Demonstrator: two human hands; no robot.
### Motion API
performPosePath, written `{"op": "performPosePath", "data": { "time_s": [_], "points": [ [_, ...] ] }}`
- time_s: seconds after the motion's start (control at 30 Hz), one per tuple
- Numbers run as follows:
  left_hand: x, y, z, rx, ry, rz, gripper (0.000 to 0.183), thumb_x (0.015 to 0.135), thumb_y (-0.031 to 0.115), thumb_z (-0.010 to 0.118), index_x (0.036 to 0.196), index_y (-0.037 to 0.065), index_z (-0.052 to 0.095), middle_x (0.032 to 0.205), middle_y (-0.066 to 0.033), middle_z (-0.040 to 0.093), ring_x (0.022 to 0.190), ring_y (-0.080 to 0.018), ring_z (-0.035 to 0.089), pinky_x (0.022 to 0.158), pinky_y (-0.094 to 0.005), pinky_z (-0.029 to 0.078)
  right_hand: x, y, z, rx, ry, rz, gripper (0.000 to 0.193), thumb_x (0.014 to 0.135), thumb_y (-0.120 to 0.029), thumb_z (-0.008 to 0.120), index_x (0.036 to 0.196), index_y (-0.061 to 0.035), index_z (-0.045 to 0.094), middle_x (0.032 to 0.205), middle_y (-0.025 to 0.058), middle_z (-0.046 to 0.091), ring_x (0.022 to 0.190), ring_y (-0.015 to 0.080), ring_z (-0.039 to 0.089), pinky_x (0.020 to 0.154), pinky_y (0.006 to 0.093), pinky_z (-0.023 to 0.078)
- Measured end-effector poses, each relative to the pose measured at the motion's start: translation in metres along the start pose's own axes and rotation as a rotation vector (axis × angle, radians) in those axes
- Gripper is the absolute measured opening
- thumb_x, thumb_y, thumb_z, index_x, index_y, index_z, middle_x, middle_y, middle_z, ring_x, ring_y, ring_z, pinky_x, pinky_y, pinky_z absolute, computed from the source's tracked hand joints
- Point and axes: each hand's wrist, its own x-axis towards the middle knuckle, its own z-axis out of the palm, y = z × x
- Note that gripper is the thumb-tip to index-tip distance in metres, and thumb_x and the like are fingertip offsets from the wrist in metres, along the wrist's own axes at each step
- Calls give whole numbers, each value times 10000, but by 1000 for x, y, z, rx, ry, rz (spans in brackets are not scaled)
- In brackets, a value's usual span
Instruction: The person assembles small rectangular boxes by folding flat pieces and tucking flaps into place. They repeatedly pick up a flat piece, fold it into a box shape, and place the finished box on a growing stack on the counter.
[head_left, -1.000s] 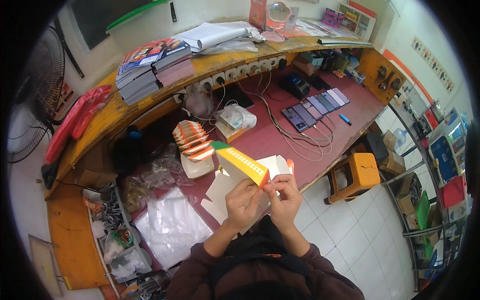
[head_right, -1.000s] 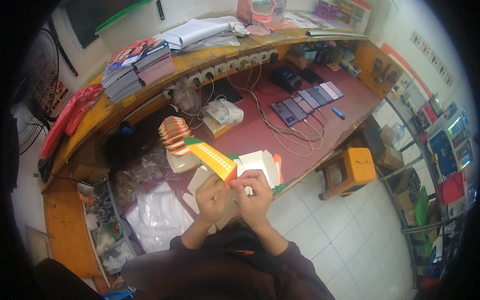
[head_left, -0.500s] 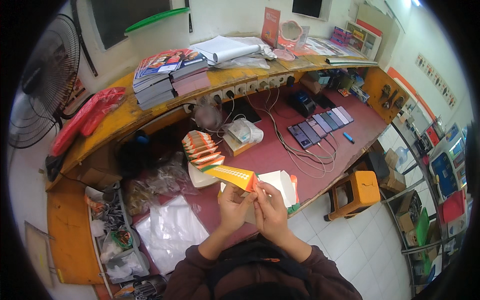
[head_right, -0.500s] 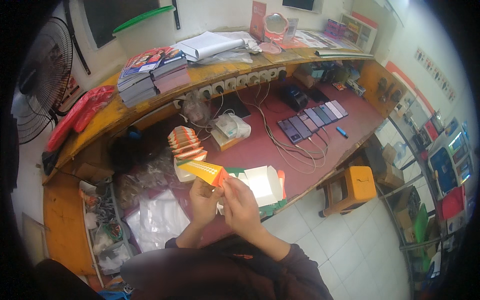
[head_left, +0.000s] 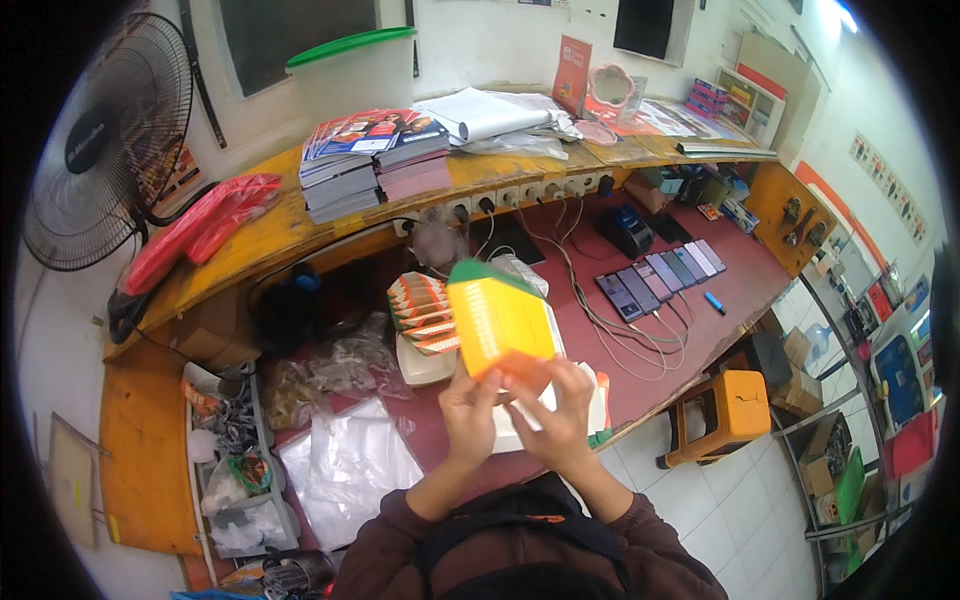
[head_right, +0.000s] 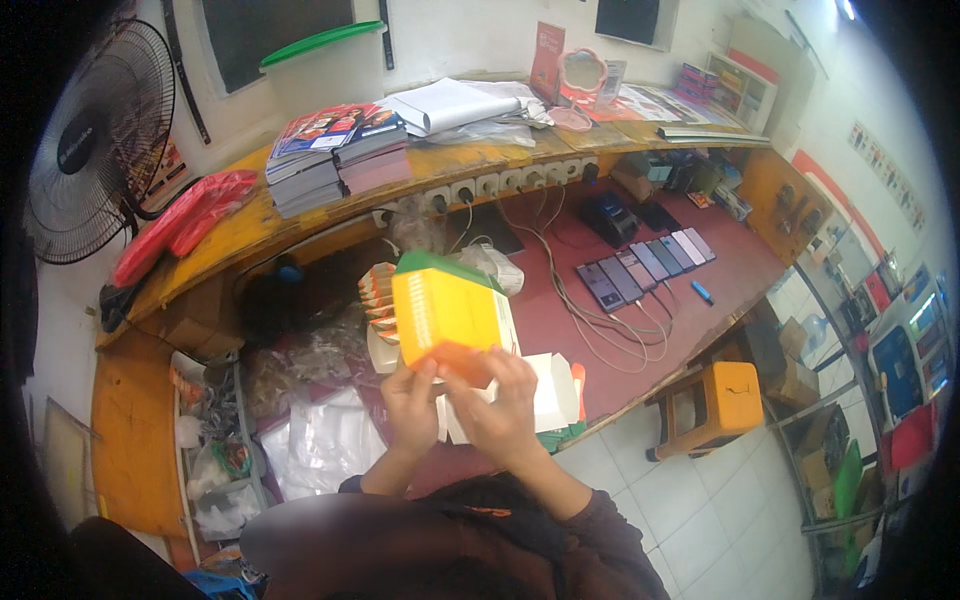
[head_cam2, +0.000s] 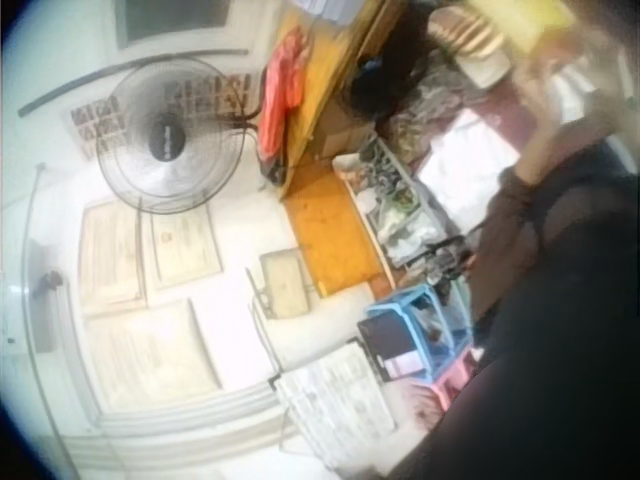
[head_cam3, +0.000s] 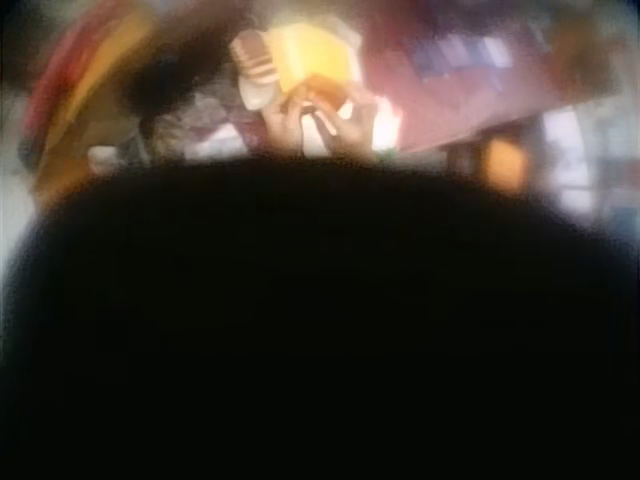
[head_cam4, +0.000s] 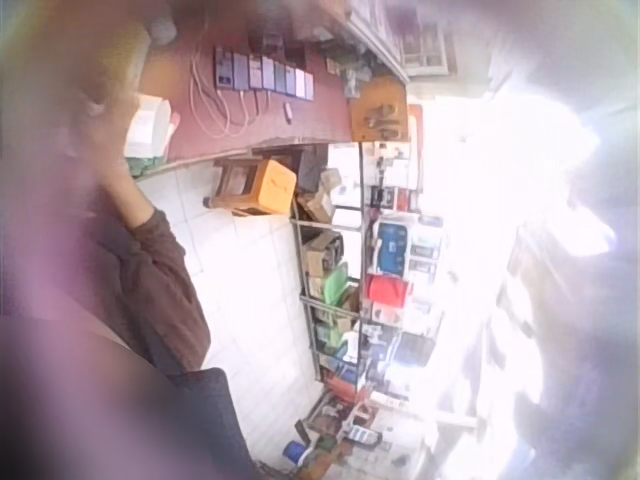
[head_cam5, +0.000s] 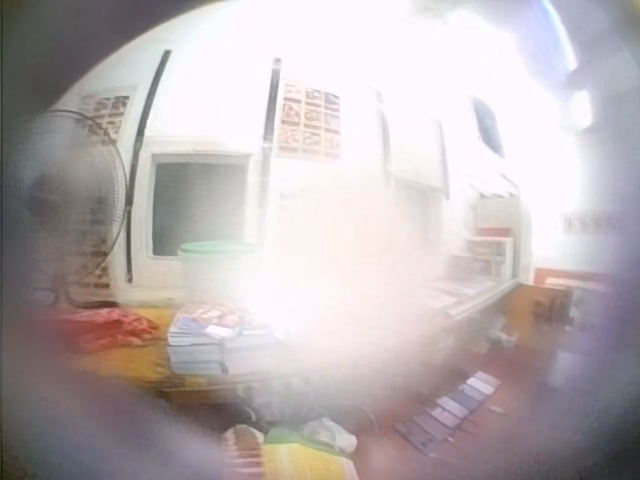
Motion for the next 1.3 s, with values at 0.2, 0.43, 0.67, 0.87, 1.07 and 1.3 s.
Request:
{"op": "performPosePath", "data": {
  "time_s": [0.2, 0.43, 0.67, 0.87, 1.07, 1.3],
  "points": [
    [21, -3, -20, -416, -179, -131, 285, 895, 87, 568, 1155, -28, 553, 1088, -154, 622, 935, -199, 641, 792, -296, 558, 3, 29, -8, 176, -35, 229, 305, 660, -22, 732, 953, -78, 670, 929, 88, 582, 767, 225, 595, 653, 298, 492],
    [11, -25, 4, 989, -392, 814, 465, 603, 198, 793, 992, 79, 567, 850, -74, 546, 833, -262, 551, 743, -379, 426, -4, 39, -15, 818, 9, 832, 117, 857, -77, 642, 855, 41, 637, 813, 57, 646, 696, 67, 601, 576, 197, 466],
    [18, -32, 6, 962, -329, 1014, 274, 620, 149, 752, 815, 85, 571, 854, -25, 573, 811, -226, 564, 694, -355, 437, -1, 42, -24, 613, 15, 763, 101, 862, -66, 637, 863, 34, 624, 782, 66, 654, 682, 92, 621, 570, 204, 478],
    [18, -23, 18, 969, -390, 1037, 192, 640, 79, 720, 757, 80, 568, 784, -35, 589, 731, -224, 587, 648, -335, 466, 4, 38, -26, 822, 126, 776, 100, 865, -54, 628, 843, 34, 586, 792, 88, 643, 682, 127, 641, 560, 224, 520],
    [19, -20, 17, 670, -291, 664, 161, 708, 76, 728, 815, 36, 614, 798, -41, 632, 750, -176, 610, 702, -307, 473, 8, 37, -29, 642, 87, 660, 72, 802, -8, 667, 816, 11, 599, 817, 80, 617, 715, 172, 647, 571, 250, 521],
    [5, -15, 11, 71, -303, -83, 229, 790, 39, 691, 1008, -14, 648, 964, -73, 660, 897, -143, 618, 788, -253, 484, 3, 27, -27, 444, 46, 465, 97, 726, 51, 694, 800, 14, 643, 844, 81, 590, 732, 151, 574, 612, 251, 474]
  ]
}}
